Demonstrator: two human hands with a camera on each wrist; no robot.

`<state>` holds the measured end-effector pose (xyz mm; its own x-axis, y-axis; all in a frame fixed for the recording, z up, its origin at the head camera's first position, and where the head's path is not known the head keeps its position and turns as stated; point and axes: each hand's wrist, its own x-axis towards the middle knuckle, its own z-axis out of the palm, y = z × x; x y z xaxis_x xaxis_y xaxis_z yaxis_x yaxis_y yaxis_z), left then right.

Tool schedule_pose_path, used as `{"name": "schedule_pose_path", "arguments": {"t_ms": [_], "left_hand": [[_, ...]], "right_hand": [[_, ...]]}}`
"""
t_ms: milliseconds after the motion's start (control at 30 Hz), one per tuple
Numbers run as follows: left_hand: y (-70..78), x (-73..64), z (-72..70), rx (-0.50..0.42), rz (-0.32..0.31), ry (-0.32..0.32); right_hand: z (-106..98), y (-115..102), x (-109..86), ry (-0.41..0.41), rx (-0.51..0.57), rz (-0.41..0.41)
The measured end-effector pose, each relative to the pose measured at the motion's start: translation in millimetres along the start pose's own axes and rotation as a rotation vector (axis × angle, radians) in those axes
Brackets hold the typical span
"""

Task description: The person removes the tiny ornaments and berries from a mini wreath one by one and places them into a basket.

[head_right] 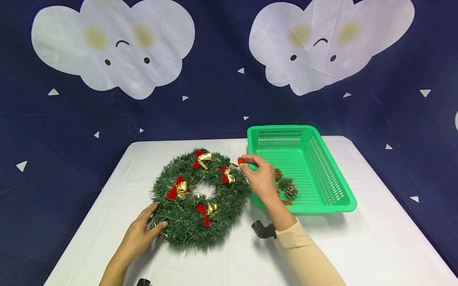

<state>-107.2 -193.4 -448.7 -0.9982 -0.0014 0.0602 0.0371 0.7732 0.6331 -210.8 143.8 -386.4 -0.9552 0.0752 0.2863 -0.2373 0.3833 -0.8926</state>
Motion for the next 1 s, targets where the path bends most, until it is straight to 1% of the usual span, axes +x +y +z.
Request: {"name": "schedule_pose_path", "arguments": {"t_ms": [133, 333, 633, 767, 867, 1000], "left_hand": [[0.0, 0.3, 0.3, 0.005, -0.005, -0.006], [-0.1, 0.3, -0.2, 0.002, -0.021, -0.022], [0.1, 0.3, -0.4, -0.004, -0.028, -0.03], [0.6, 0.4, -0.4, -0.006, -0.033, -0.032], [1.1, 0.3, -0.5, -0.008, -0.039, -0.035], [1.1, -0.2, -0.4, -0.008, -0.034, -0.031]], "right_hand": [[-7.2, 5.0, -0.1, 0.008, 0.011, 0.005], [-16.6, 12.3, -1.5, 0.019, -0.046, 0.029], [-26.9, 19.1, -3.7, 0.025, -0.079, 0.045], [-32.8, 23.5, -4.0, 0.025, -0.092, 0.037], [-37.7, 26.5, -4.1, 0.02, -0.118, 0.024], [-43.3, 30.4, -4.4, 0.01, -0.186, 0.011]]}}
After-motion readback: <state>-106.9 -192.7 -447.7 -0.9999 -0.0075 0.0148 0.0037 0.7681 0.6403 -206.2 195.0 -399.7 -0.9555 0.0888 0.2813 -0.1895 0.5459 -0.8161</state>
